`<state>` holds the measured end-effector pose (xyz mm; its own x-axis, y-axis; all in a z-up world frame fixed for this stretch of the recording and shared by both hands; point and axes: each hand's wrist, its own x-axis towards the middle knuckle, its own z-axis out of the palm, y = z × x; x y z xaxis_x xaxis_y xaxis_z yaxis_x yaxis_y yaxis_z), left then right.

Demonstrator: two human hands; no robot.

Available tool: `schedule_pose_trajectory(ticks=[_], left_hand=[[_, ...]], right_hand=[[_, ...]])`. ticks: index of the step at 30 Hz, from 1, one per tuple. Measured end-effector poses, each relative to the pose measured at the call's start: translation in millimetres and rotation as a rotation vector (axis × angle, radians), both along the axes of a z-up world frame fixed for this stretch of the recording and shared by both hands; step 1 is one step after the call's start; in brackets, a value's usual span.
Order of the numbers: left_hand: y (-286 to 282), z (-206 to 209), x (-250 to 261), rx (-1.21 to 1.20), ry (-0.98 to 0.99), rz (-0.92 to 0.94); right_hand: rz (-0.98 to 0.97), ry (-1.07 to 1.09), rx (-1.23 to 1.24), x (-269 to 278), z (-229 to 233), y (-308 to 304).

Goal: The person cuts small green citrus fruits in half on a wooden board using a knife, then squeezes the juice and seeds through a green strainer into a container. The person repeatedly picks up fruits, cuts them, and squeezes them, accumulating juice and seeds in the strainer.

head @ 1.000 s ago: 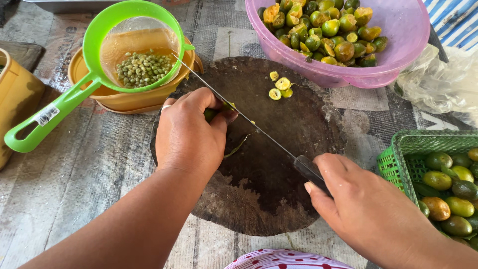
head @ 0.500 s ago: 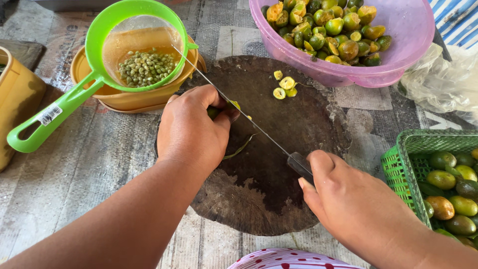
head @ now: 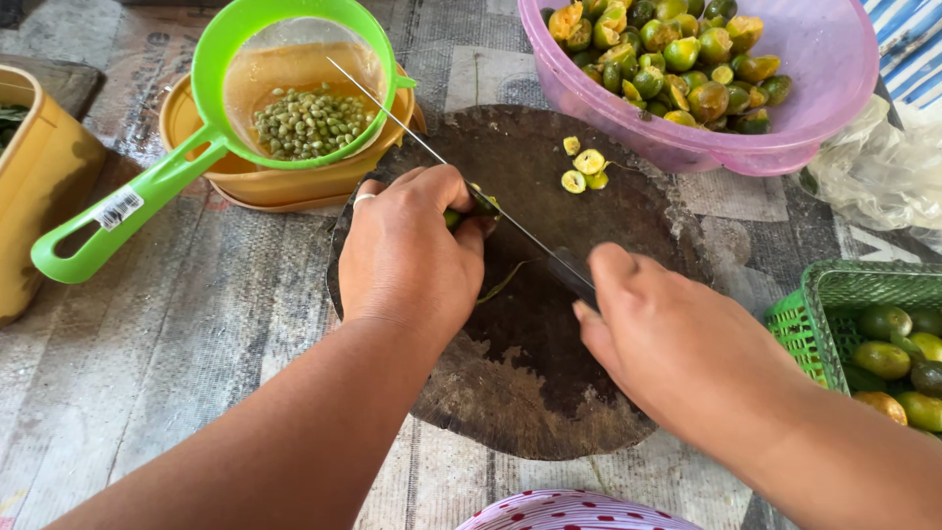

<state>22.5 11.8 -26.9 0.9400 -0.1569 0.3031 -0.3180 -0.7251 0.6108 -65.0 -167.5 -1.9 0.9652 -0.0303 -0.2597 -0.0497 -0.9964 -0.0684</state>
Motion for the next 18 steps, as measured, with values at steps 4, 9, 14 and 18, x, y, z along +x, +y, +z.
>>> schedule_pose_trajectory(ticks=[4,9,14,18], left_hand=[[3,-2,2,-0.021,0.013,-0.028],[3,-1,6,-0.012,0.025,-0.067],[1,3,3,-0.004,0.036,-0.017],[-1,6,2,0.01,0.079,0.011]], right_hand=[[-0.048,0.042,0.018,-19,0,-12],[-0.038,0.085,0.027,-16,5,-14],[-0.034,0.129,-0.006,-1,2,-6],[0.0,0.07,0.024,-14,-1,-14]])
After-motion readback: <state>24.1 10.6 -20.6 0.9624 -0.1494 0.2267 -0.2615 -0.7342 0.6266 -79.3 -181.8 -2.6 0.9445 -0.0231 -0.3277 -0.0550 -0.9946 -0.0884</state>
